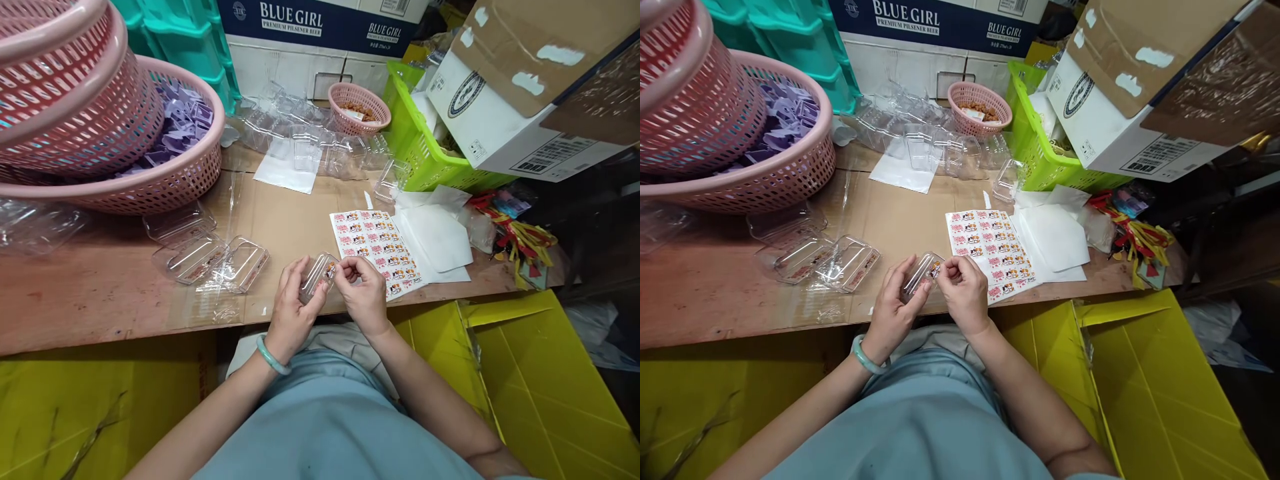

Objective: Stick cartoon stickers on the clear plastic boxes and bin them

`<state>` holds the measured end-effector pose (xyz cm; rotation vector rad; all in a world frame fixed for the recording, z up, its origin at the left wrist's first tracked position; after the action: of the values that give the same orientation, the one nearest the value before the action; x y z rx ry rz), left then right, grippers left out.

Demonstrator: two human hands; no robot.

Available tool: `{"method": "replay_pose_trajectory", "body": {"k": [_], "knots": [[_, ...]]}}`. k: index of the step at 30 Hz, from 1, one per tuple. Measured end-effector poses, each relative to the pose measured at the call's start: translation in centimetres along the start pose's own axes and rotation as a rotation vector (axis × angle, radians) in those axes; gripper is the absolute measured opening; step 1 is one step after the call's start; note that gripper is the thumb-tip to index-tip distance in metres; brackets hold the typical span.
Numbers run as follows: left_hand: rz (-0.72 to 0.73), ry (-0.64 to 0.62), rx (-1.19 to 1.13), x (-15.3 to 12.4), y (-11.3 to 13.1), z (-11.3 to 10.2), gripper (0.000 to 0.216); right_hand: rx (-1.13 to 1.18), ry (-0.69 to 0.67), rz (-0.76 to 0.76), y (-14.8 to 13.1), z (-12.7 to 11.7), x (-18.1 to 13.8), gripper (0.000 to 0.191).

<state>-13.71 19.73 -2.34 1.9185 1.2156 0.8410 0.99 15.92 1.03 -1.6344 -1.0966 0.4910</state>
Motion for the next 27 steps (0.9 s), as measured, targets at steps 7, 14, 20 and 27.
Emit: {"method": "replay_pose_trajectory", "body": {"k": [7, 14, 20, 27], "knots": [[-0.052, -0.018, -0.029, 0.3, -0.4, -0.2, 0.048, 0.207, -0.027, -0.046, -1.3, 0.0, -1.0, 0.008], [-0.041, -0.007, -0.014, 0.3, -0.5, -0.1, 0.049, 0.298, -0.041, 0.144, 1.6, 0.1, -0.3, 0.017], [-0.017, 0.001, -0.001, 0.2, -0.5, -0.1, 0.049, 0.325, -0.096, 0.242, 1.5, 0.8, 0.7, 0.014], [-0.039, 0.003, -0.003, 0.4, -0.5, -0.3, 0.050, 0.317, -0.031, 0.119, 1.4, 0.0, 1.1, 0.009]]}}
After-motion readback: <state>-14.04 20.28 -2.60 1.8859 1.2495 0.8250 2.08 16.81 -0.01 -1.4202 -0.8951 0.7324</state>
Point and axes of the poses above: each hand's wrist, its own x-axis towards the middle knuckle, its own z-axis out of the palm, y = z × x, the point moved 7 cm from there along x, towards the middle knuckle, and after that the axes turned 12 degrees about x, right-handed, at the moved point
